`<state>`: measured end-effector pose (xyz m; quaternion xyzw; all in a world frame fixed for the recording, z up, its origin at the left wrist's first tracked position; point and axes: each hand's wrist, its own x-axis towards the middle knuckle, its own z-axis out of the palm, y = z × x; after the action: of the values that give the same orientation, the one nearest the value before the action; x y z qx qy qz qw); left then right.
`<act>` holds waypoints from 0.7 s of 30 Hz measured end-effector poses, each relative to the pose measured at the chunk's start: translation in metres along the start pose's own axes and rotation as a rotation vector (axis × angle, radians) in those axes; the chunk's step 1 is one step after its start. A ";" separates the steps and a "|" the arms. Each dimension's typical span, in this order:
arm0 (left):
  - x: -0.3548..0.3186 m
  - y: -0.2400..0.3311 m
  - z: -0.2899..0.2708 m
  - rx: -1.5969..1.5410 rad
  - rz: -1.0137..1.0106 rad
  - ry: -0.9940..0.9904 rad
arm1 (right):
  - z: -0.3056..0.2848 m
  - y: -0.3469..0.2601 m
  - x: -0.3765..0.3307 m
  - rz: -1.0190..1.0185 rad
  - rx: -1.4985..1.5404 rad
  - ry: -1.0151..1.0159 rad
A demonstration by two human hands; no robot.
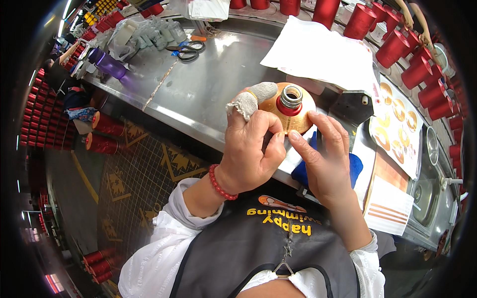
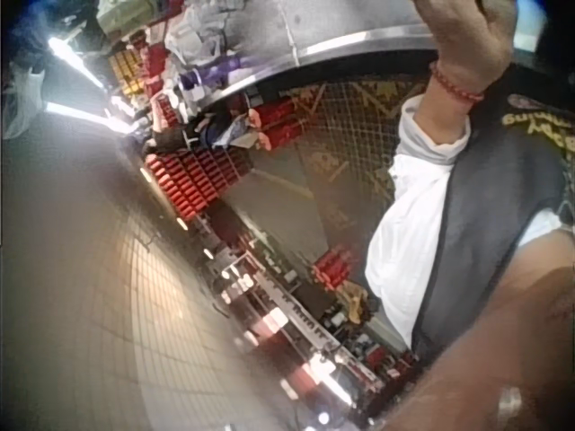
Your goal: The person applies circular gold labels to the necks of red cylindrical containers. They peel each label from a backing sheet, position it around the container neck, and smooth it with fingers. The person handles multiple containers one at a time, placing finished units aside on the counter.
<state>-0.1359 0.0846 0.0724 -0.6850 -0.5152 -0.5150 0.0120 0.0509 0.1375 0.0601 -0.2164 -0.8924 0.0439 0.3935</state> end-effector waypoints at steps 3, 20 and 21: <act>-0.003 -0.002 0.003 -0.103 -0.057 0.014 | -0.001 0.000 0.000 -0.002 -0.008 -0.009; 0.022 -0.019 -0.016 -0.219 -0.187 -0.036 | -0.003 0.000 0.002 -0.018 -0.018 -0.017; 0.028 -0.020 -0.020 -0.157 -0.148 -0.063 | -0.004 0.000 0.002 -0.018 -0.016 -0.027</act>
<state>-0.1658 0.1025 0.0921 -0.6596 -0.5227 -0.5316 -0.0958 0.0524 0.1386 0.0642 -0.2110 -0.9000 0.0360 0.3798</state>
